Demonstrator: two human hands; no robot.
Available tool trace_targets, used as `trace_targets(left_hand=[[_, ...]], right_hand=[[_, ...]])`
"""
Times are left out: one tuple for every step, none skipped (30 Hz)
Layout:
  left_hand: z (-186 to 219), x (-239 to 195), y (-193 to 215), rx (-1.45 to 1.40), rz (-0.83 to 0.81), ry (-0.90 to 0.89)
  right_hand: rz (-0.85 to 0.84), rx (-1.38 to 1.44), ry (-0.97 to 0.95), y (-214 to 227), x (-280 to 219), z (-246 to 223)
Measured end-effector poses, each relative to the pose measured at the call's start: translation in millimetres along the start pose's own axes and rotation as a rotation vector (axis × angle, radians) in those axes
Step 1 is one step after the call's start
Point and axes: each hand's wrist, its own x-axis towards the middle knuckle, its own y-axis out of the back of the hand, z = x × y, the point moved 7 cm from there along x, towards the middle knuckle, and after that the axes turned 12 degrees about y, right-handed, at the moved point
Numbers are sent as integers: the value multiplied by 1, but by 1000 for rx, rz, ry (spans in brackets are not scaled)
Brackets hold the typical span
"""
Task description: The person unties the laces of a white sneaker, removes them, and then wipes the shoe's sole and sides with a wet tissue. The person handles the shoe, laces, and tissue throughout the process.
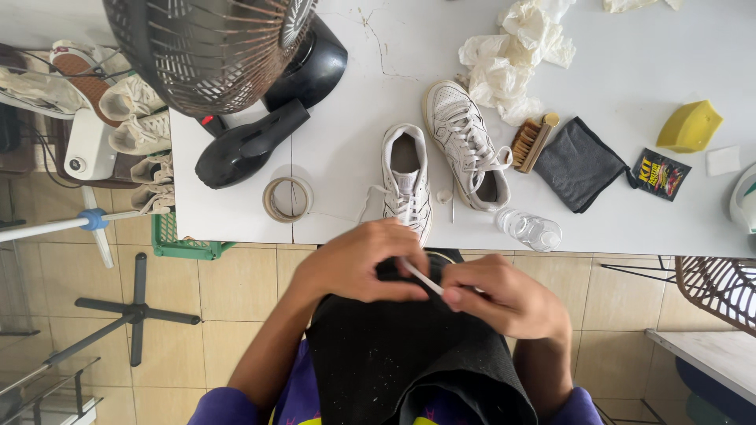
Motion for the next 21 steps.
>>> trace_targets(left_hand=[[-5, -5, 7, 0, -1, -1], [-15, -10, 15, 52, 27, 78], [-25, -15, 23, 104, 55, 156], [-28, -19, 27, 105, 54, 155], [-35, -23, 39, 67, 166, 225], [-42, -27, 51, 28, 275, 293], [-53, -31, 51, 29, 270, 290], [-69, -37, 52, 239, 296, 388], [-85, -45, 55, 450, 320, 484], [-86, -40, 50, 450, 321, 482], [-89, -36, 42, 557, 250, 506], [-93, -32, 33, 663, 179, 529], [-76, -22, 31, 663, 180, 528], [-54, -12, 23, 388, 113, 438], [-31, -2, 15, 114, 47, 343], [-34, -1, 12, 116, 51, 341], [-39, -1, 11, 118, 80, 354], [-43, 0, 9, 117, 105, 368], [-53, 2, 8, 117, 106, 366], [-64, 5, 7, 184, 106, 374], [-76, 7, 6, 250, 106, 382]], right_hand=[[1, -1, -1, 4, -7, -1], [0, -38, -25, 8, -15, -1], [0, -74, -49, 11, -22, -2], [1, -75, -49, 14, -27, 11], [58, -14, -14, 19, -32, 20], [117, 47, 22, 24, -38, 30], [122, 44, 22, 22, -34, 31], [136, 71, -7, 20, -29, 34], [151, 99, -36, 17, -25, 37], [150, 97, -35, 13, -13, 40], [164, 12, -76, 10, -2, 46], [178, -72, -117, 8, 9, 52], [177, -73, -116, 4, 13, 60], [159, -101, -182, -1, 15, 72], [141, -129, -248, -6, 17, 84], [138, -133, -245, -7, 17, 85], [137, -142, -271, -8, 17, 87], [138, -150, -301, -9, 15, 89], [138, -152, -301, -7, 12, 95], [123, -209, -327, -5, 8, 101], [108, -266, -354, -3, 4, 108]])
